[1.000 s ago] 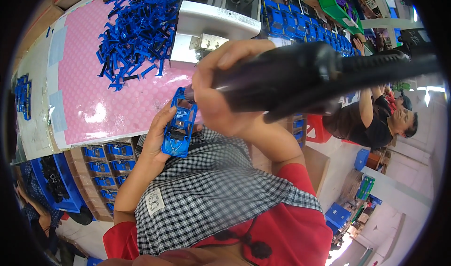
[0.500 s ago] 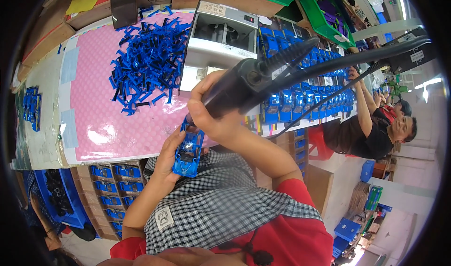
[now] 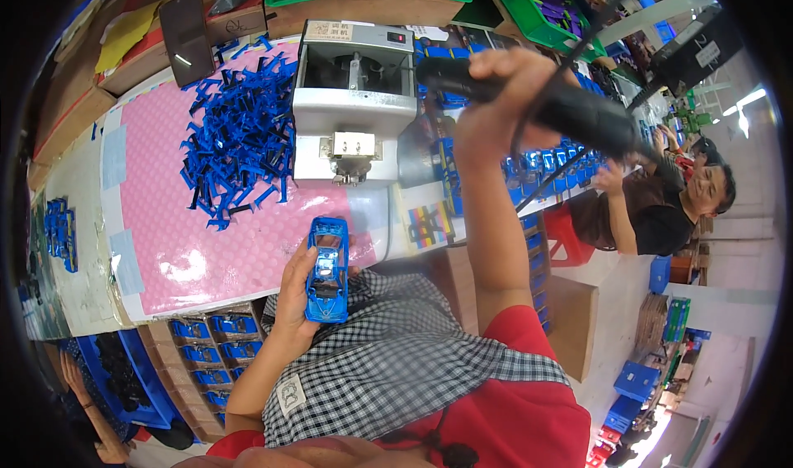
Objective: The person assembles small toy car models by hand at a factory workbench, using an electric screwdriver to attach plastic parts to toy car shells.
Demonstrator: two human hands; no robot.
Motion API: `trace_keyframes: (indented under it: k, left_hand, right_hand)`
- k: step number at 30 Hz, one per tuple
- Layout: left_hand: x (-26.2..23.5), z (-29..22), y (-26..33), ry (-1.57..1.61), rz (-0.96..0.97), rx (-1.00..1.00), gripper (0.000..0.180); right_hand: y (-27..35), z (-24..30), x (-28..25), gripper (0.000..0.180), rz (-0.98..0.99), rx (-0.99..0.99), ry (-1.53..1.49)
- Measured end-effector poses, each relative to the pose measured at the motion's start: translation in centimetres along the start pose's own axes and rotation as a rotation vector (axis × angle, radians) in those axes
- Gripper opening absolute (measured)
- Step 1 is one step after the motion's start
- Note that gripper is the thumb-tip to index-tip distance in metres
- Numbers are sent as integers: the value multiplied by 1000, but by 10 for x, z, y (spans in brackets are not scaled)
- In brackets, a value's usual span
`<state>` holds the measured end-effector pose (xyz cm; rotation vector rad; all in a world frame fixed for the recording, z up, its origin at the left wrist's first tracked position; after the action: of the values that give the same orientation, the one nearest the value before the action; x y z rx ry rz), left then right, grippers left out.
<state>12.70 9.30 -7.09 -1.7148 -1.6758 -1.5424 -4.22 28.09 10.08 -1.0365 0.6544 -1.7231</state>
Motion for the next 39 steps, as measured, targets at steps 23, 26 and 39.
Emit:
trace_keyframes:
  k: [23,26,39]
  left_hand:
    - [-10,4,-3,-24,-38,29,40]
    - [-10,3,-4,4,-5,43,40]
    - [-10,5,-3,14,6,49,41]
  right_hand:
    - [72,35,69,28,532,460,-11]
    - [89,44,72,32,571,510,-83]
    - [130,39,72,36,725,511,-29]
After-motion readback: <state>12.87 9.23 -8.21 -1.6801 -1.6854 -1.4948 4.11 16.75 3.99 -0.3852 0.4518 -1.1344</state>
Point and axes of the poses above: each hand's wrist, its own y-axis away from the middle knuckle, its own x-axis out of the palm, z = x × y, the point moved 5 cm from there along -y, towards the middle knuckle
